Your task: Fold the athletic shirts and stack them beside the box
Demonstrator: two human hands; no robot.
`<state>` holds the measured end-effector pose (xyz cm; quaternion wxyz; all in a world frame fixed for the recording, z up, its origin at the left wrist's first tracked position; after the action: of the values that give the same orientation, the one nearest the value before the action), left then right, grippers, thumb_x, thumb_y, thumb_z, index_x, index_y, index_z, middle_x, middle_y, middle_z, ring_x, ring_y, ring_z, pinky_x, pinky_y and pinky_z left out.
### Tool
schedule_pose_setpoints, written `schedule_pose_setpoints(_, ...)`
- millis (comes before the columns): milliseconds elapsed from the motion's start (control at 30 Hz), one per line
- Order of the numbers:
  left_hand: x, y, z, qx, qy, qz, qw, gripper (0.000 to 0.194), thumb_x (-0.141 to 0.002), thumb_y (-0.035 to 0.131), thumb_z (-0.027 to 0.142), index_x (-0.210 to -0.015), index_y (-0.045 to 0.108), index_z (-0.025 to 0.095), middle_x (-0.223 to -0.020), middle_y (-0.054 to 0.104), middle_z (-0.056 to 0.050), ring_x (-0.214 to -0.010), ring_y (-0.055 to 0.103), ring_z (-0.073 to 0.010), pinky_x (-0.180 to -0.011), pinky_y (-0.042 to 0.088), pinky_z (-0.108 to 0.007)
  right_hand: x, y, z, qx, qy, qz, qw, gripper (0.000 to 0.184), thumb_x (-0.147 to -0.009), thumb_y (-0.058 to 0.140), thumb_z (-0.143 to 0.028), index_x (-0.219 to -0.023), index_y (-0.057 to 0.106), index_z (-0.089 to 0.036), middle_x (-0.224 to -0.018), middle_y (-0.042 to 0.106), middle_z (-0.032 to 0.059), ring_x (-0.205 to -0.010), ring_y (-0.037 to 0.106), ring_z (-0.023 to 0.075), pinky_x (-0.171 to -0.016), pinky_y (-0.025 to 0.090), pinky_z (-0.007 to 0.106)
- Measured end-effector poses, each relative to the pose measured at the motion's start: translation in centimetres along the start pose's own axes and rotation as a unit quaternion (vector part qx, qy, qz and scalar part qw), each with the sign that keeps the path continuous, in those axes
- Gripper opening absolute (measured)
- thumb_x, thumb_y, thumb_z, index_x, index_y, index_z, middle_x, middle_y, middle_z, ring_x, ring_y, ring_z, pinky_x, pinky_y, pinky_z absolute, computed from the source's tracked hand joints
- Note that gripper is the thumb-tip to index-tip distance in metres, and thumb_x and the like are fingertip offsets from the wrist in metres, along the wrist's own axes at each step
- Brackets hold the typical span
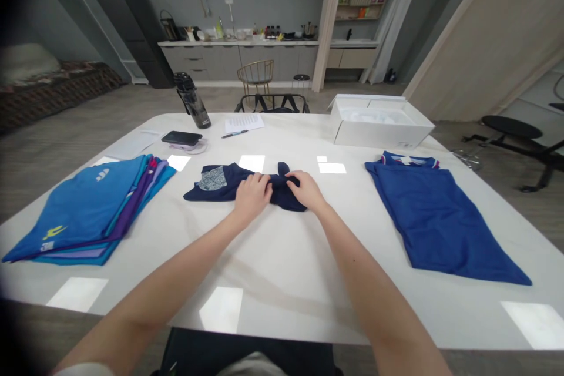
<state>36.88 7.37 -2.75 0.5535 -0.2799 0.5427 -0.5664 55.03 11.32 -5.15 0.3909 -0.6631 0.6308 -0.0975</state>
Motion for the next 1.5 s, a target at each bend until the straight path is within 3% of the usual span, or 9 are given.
schedule_pose_setpoints(133, 1.3, -0.1, -4.7, -0.136, -0.118, -0.041, 0.983, 0.059, -0.101, 0.042, 0.056, -0.144, 0.053, 0.018, -0.139, 0.056, -0.023, -0.121, 0.054, -0.0424, -0.099, 0.044, -0.064, 0.2, 2.1, -1.0, 0.116, 0.005, -0.059, 0.991, 0.035, -0.096, 0.057, -0.030, -0.130, 0.065, -0.026, -0.132, 0.068, 0.0067, -0.125, 0.057, 0.0281, -0.105, 0.044, 0.046)
schedule_pose_setpoints(300, -0.1, 2.5, -6.5, -0.094, -0.143, -0.123, 0.978, 0.074, -0.101, 0.032, 0.064, -0.157, 0.041, 0.018, -0.166, 0.029, -0.023, -0.144, 0.036, -0.0479, -0.115, 0.029, -0.066, 1.6, 2.1, -2.2, 0.239, 0.039, -0.089, 0.966, 0.036, -0.100, 0.050, -0.030, -0.132, 0.063, -0.022, -0.127, 0.067, 0.0125, -0.117, 0.058, 0.0327, -0.094, 0.046, 0.045)
schedule_pose_setpoints(467, -4.4, 5.0, -6.0, 0.038, -0.093, -0.155, 0.983, 0.073, -0.100, 0.024, 0.067, -0.153, 0.047, 0.021, -0.170, 0.023, -0.016, -0.153, 0.022, -0.0471, -0.122, 0.014, -0.065, 4.5, 0.9, -3.7, 0.287, 0.079, -0.104, 0.949, 0.034, -0.100, 0.053, -0.039, -0.127, 0.062, -0.022, -0.119, 0.067, 0.0158, -0.105, 0.062, 0.0318, -0.081, 0.047, 0.038)
schedule_pose_setpoints(667, -9.4, 7.7, -3.9, 0.071, 0.006, -0.157, 0.985, 0.064, -0.101, 0.034, 0.062, -0.148, 0.051, 0.022, -0.170, 0.027, -0.008, -0.156, 0.015, -0.0439, -0.125, 0.009, -0.063, 8.2, 1.0, -6.1, 0.265, 0.132, -0.143, 0.944, 0.056, -0.095, 0.059, -0.058, -0.135, 0.054, -0.018, -0.111, 0.071, 0.0182, -0.091, 0.070, 0.0317, -0.074, 0.046, 0.036)
schedule_pose_setpoints(800, -12.0, 8.6, -2.9, 0.068, 0.060, -0.167, 0.982, 0.059, -0.103, 0.034, 0.056, -0.150, 0.049, 0.025, -0.170, 0.026, -0.004, -0.157, 0.016, -0.0399, -0.126, 0.010, -0.061, 10.0, 2.1, -8.1, 0.211, 0.127, -0.188, 0.951, 0.040, -0.092, 0.066, -0.050, -0.121, 0.060, -0.022, -0.105, 0.075, 0.0121, -0.093, 0.071, 0.0303, -0.072, 0.044, 0.034)
schedule_pose_setpoints(900, -13.0, 9.0, -2.9, 0.058, 0.070, -0.173, 0.981, 0.055, -0.104, 0.034, 0.052, -0.151, 0.049, 0.027, -0.171, 0.024, -0.003, -0.158, 0.015, -0.0367, -0.125, 0.008, -0.063, 11.2, 2.8, -9.6, 0.170, 0.120, -0.217, 0.954, 0.028, -0.091, 0.068, -0.038, -0.115, 0.061, -0.025, -0.098, 0.075, 0.0065, -0.087, 0.070, 0.0263, -0.069, 0.040, 0.031)
schedule_pose_setpoints(1100, -11.6, 8.3, -2.6, 0.085, 0.044, -0.164, 0.982, 0.054, -0.105, 0.035, 0.048, -0.149, 0.053, 0.022, -0.170, 0.025, -0.010, -0.157, 0.018, -0.0343, -0.125, 0.009, -0.062, 12.7, 4.0, -12.1, 0.059, 0.097, -0.261, 0.959, 0.038, -0.088, 0.073, -0.041, -0.123, 0.064, -0.029, -0.085, 0.072, 0.0017, -0.079, 0.067, 0.0219, -0.065, 0.038, 0.028)
schedule_pose_setpoints(1300, -8.8, 5.9, -0.8, 0.108, 0.066, -0.086, 0.988, 0.048, -0.100, 0.049, 0.045, -0.141, 0.058, 0.022, -0.158, 0.048, -0.012, -0.149, 0.038, -0.0303, -0.127, 0.010, -0.059, 9.4, 4.0, -11.6, -0.070, 0.094, -0.241, 0.963, 0.020, -0.094, 0.063, -0.042, -0.103, 0.071, -0.026, -0.075, 0.071, -0.0029, -0.065, 0.061, 0.0145, -0.063, 0.040, 0.026)
schedule_pose_setpoints(1500, -9.7, 5.5, -0.9, 0.122, 0.076, -0.099, 0.985, 0.049, -0.094, 0.051, 0.020, -0.142, 0.055, 0.014, -0.152, 0.050, -0.015, -0.138, 0.052, -0.0262, -0.119, 0.037, -0.037, 1.4, 3.4, -3.4, -0.095, 0.136, -0.127, 0.978, 0.020, -0.086, 0.063, -0.036, -0.079, 0.070, -0.019, -0.073, 0.071, 0.0013, -0.070, 0.063, 0.0162, -0.067, 0.046, 0.026)
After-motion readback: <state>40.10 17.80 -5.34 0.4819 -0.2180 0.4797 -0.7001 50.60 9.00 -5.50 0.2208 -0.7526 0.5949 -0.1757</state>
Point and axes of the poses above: each hand's wrist, its own x-axis away from the middle knuckle, its own y-axis out of the palm, z = x × y, the point moved 6 cm from there along -x, towards the middle knuckle
